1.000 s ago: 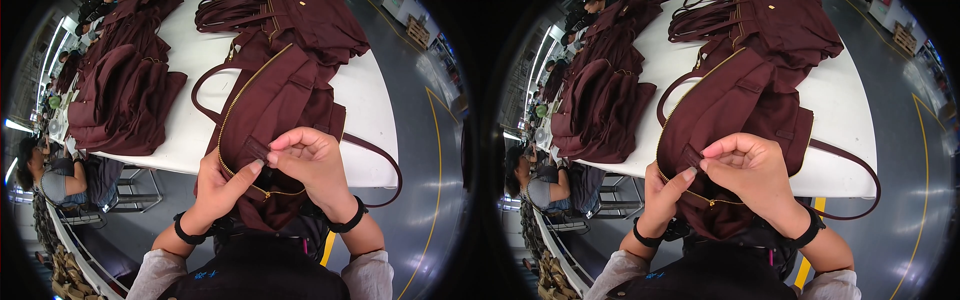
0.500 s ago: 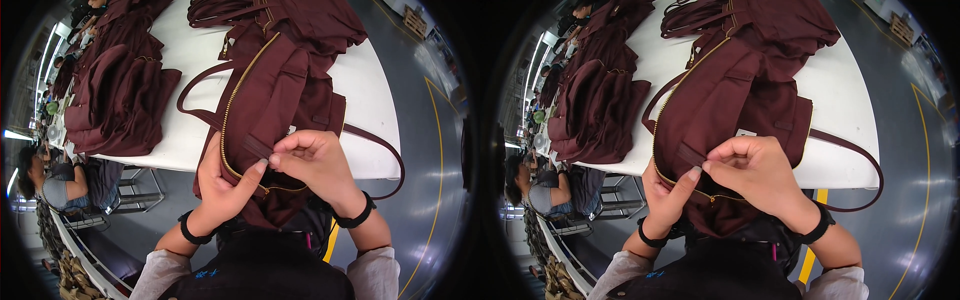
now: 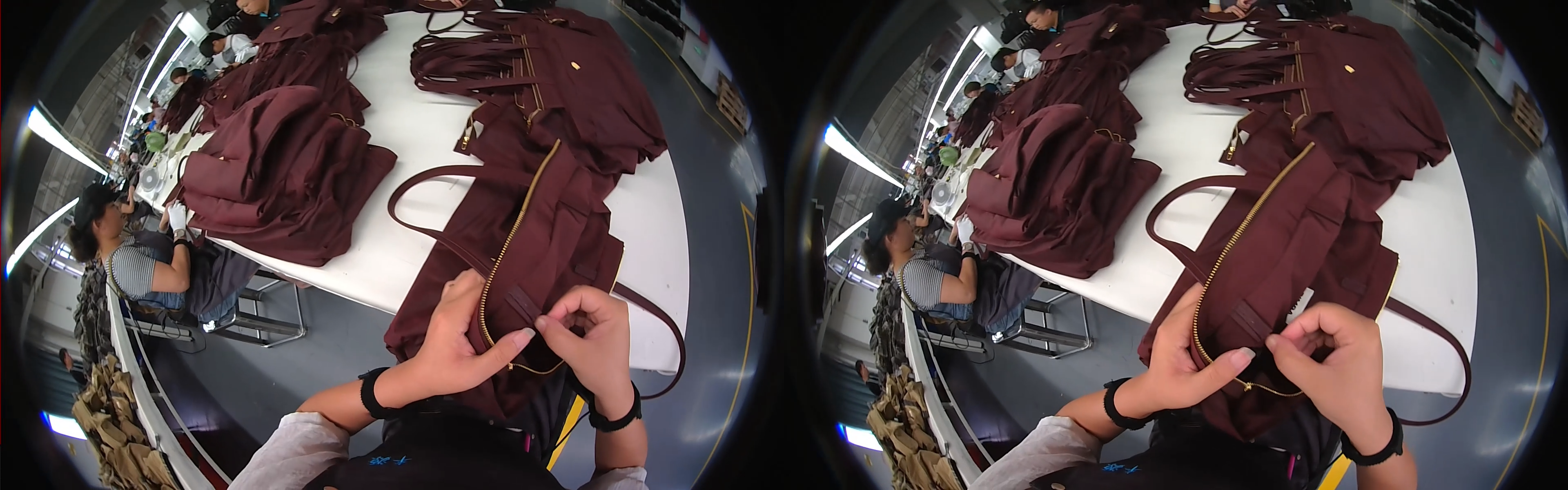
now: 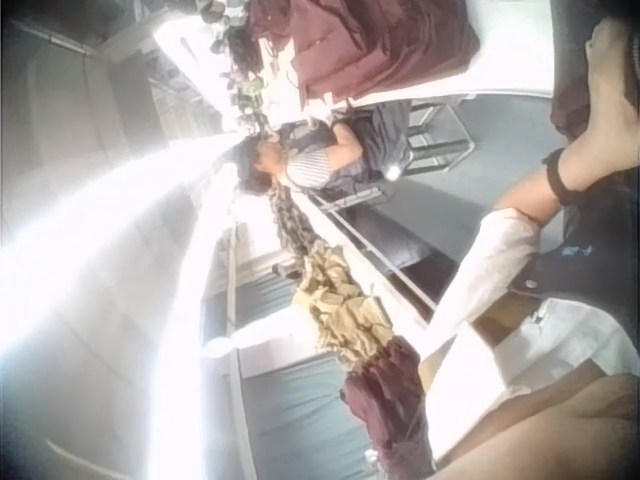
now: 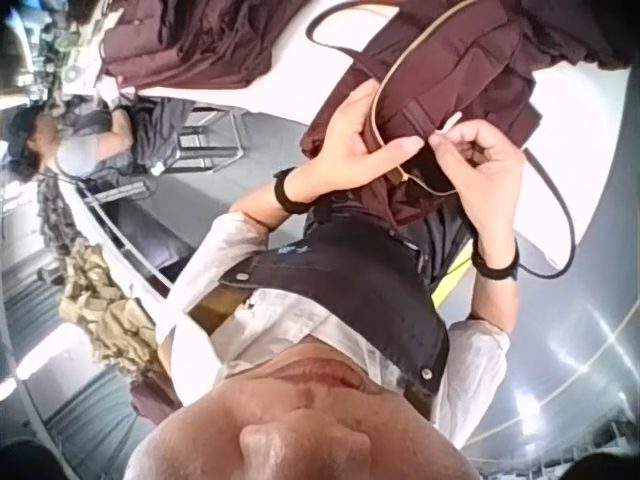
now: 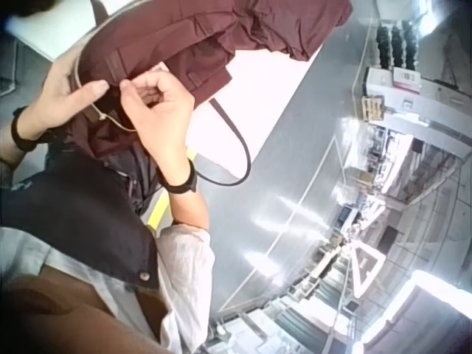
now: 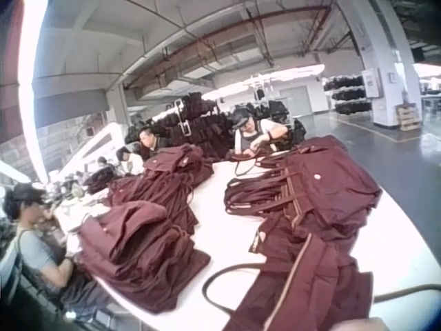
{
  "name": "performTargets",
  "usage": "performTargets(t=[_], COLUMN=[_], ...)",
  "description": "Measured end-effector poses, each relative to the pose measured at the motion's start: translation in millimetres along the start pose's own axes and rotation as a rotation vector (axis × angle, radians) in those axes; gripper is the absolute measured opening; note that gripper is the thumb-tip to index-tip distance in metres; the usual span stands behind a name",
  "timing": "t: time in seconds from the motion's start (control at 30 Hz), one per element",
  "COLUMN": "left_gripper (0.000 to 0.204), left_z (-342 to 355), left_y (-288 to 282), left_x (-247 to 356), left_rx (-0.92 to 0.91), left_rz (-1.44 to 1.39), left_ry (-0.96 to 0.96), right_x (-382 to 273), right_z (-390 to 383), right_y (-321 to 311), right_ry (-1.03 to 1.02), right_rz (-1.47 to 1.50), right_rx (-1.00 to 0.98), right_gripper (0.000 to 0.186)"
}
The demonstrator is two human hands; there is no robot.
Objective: Inspecting and finishing the details of burgundy tote bags at a factory workbench.
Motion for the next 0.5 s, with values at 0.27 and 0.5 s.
performTargets(t=[0.27, 0.5], left_gripper=[0.022, 0.027], left_z=[-6.3, -9.6], left_y=[7.2, 4.4], left_x=[-37.2, -53.6], left_rx=[0.024, 0.135], left_rz=[-0.636, -0.947], left_ry=[-0.514, -0.74], right_x=[-9.7, -20.5], right_z=[-2.6, 8.3], right_y=[10.2, 23.5], right_ry=[-0.167, -0.273], right_rz=[-0.009, -0.066], right_rx=[0.077, 0.067], right_gripper=[0.008, 0.006])
Point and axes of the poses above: each hand's wrist, its own z-axis towards the middle knuckle, its own y-axis out of the palm, x = y × z, the point moved 9 cm from there along z, towards the middle knuckle, and after that the axes turned 6 degrees about -z, right-handed, at the moved point
